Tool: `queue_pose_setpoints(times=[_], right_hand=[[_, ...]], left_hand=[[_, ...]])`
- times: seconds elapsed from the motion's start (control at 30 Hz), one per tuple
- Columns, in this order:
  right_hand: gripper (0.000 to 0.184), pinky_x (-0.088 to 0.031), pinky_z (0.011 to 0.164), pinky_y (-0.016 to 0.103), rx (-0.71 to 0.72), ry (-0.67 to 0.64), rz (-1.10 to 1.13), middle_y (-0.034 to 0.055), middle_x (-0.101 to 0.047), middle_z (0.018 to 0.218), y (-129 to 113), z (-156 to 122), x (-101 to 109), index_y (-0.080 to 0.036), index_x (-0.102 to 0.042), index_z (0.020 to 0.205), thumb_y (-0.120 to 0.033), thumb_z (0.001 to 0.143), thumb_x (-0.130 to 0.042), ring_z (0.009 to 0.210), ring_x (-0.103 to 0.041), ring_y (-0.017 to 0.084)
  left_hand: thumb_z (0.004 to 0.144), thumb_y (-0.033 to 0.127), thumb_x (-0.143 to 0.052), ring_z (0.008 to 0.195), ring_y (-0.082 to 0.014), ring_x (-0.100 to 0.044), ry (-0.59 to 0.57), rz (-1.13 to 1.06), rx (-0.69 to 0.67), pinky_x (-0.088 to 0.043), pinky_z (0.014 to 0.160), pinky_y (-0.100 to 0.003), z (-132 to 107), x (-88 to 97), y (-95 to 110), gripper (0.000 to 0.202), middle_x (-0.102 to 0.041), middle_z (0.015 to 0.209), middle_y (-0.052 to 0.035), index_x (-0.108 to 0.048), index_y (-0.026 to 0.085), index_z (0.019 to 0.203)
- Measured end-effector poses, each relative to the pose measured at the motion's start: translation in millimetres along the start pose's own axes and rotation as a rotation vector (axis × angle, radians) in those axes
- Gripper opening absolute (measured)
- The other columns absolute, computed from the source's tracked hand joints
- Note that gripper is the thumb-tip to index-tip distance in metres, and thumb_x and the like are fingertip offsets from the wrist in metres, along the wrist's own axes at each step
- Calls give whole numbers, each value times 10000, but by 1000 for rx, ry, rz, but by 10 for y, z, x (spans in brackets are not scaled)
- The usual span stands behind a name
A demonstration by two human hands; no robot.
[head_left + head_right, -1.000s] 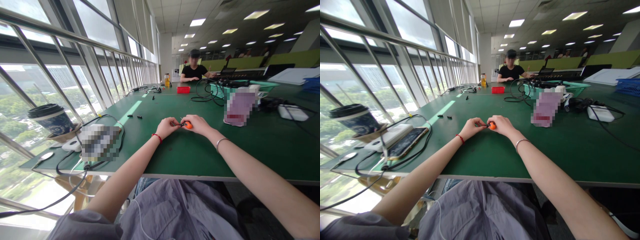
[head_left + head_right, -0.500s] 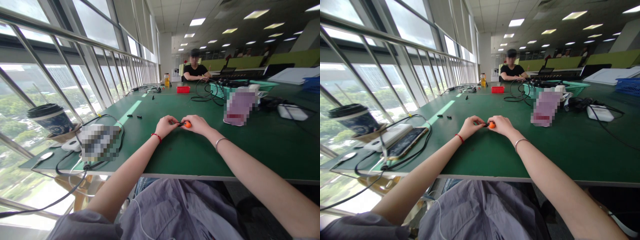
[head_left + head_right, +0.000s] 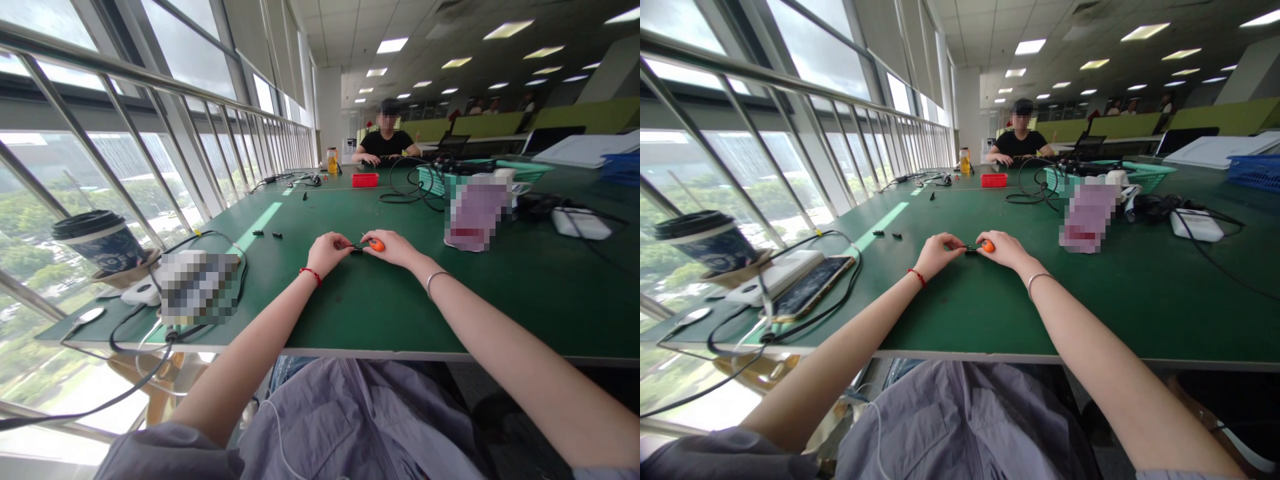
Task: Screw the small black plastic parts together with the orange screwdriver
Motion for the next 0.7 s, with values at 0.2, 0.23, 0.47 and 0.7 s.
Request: queue_pose_setpoints(times=[0.2, 0.23, 0.47, 0.7], right_hand=[[260, -491, 847, 353, -43, 41, 46, 46, -687, 1111, 201, -28, 87, -234, -666, 1032, -308, 796, -587, 998, -634, 221], [262, -492, 842, 351, -46, 38, 43, 45, -689, 1111, 204, -28, 86, -236, -667, 1031, -308, 792, -590, 994, -636, 221], [257, -491, 794, 321, -66, 12, 1, 24, -705, 1079, 181, -22, 57, -259, -674, 1022, -306, 778, -608, 971, -649, 220], [275, -486, 847, 346, -77, -18, 15, 34, -695, 1123, 198, -21, 28, -253, -671, 1045, -306, 781, -613, 1031, -636, 238]], left_hand=[[713, 304, -686, 705, -134, -598, -160, -77, -74, -482, 686, -243, -43, -187, 124, 157, -690, 772, -32, -721, 163, 775], [710, 295, -685, 697, -132, -595, -186, -80, -78, -481, 681, -241, -51, -218, 128, 152, -690, 759, -29, -719, 162, 775], [701, 282, -670, 685, -132, -589, -201, -20, -24, -476, 674, -241, -52, -279, -1, 138, -692, 742, -20, -715, 171, 769], [705, 289, -678, 710, -143, -586, -212, 7, -42, -487, 708, -258, -57, -267, 43, 142, -688, 790, -36, -741, 180, 770]])
Point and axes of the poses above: each hand's wrist, its own z-axis towards the middle knuckle, its own x-axis out of the back of the hand, y = z × x, the point moved 10 cm from there along z, towards the middle knuckle
